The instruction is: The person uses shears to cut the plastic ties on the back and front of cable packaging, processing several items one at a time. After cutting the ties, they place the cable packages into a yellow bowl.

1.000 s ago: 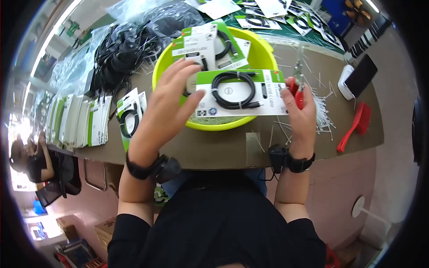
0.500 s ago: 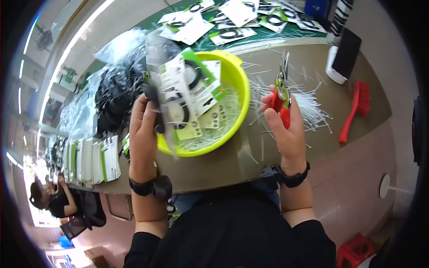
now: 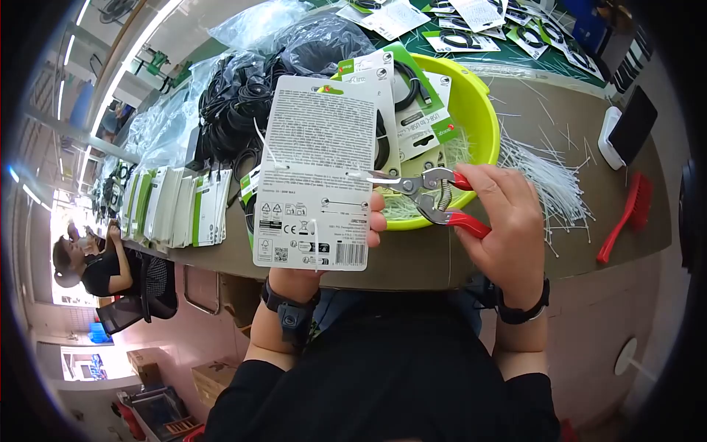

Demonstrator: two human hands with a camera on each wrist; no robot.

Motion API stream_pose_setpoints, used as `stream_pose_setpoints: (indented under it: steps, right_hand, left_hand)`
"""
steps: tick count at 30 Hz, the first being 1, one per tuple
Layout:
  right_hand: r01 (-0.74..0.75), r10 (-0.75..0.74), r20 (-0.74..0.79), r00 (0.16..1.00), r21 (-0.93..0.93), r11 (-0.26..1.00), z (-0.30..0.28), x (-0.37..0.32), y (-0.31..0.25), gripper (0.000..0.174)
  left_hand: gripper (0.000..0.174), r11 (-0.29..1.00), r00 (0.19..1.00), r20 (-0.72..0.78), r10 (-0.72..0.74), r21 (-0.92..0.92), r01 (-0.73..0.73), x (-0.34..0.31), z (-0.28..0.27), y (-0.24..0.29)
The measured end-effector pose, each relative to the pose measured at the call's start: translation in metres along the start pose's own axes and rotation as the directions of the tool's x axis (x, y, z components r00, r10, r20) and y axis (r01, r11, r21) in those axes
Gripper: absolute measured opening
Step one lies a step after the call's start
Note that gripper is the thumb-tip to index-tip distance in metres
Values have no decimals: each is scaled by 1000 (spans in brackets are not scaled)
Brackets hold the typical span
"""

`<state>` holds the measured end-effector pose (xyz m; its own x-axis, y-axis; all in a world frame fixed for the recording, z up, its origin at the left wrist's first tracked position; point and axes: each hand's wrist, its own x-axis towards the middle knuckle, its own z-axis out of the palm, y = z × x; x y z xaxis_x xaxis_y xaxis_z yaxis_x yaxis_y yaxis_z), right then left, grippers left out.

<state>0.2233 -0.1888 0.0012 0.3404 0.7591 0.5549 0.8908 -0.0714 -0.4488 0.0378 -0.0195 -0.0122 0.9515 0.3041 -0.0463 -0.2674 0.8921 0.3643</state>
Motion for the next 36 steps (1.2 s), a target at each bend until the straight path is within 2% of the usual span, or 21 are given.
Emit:
stream_pose_setpoints:
  steps: [6, 11, 13, 15, 16, 17, 19, 21, 24, 26, 28, 36]
  right_hand:
    - [20, -20, 17, 1000, -30, 999, 2, 3, -6, 56]
    - [43, -42, 22, 999, -84, 996, 2, 5, -8, 54]
    - [53, -51, 17, 999, -105, 993, 2, 5, -8, 53]
    - [23, -15, 110, 994, -68, 997, 2, 3, -4, 52]
    - [7, 1, 156, 988, -51, 999, 2, 2, -2, 51]
    - [8, 0, 156, 988, -51, 999, 2, 3, 0, 51]
    - [-7, -2, 90, 996, 98, 995, 2, 7, 8, 45]
    - [1, -11, 55, 998, 179, 984, 0, 14, 6, 43]
    - [93, -84, -92, 992, 99, 991, -11, 28, -6, 47]
    - [118, -113, -57, 992, 79, 990, -8, 30, -9, 47]
    - [154, -154, 20, 988, 24, 988, -7, 32, -12, 46]
    - [169, -170, 30, 985, 26, 985, -3, 35, -18, 45]
  left_hand:
    - [76, 988, 997, -62, 52, 151, -42, -11, 3, -5]
    - [77, 991, 997, -55, 59, 124, -52, -11, -3, -6]
    - [78, 995, 998, -40, 47, 90, -44, -10, -4, -6]
    - [78, 996, 999, -32, 42, 74, -40, -9, -4, -5]
    - [80, 1000, 999, -49, 24, 1, -24, -8, -4, -5]
    - [82, 997, 998, -65, 4, -71, -9, -6, -3, -5]
    - [85, 990, 997, -78, -13, -142, 2, -3, -2, -5]
    - [83, 991, 997, -54, -60, -122, 53, -1, 0, -5]
    - [81, 998, 998, -41, -54, -40, 53, -3, 10, -8]
    - [79, 996, 999, -25, -26, 82, 28, -5, 17, -13]
    - [77, 994, 999, -21, -31, 108, 33, -5, 17, -16]
    - [71, 979, 996, -43, -75, 184, 82, -4, 18, -19]
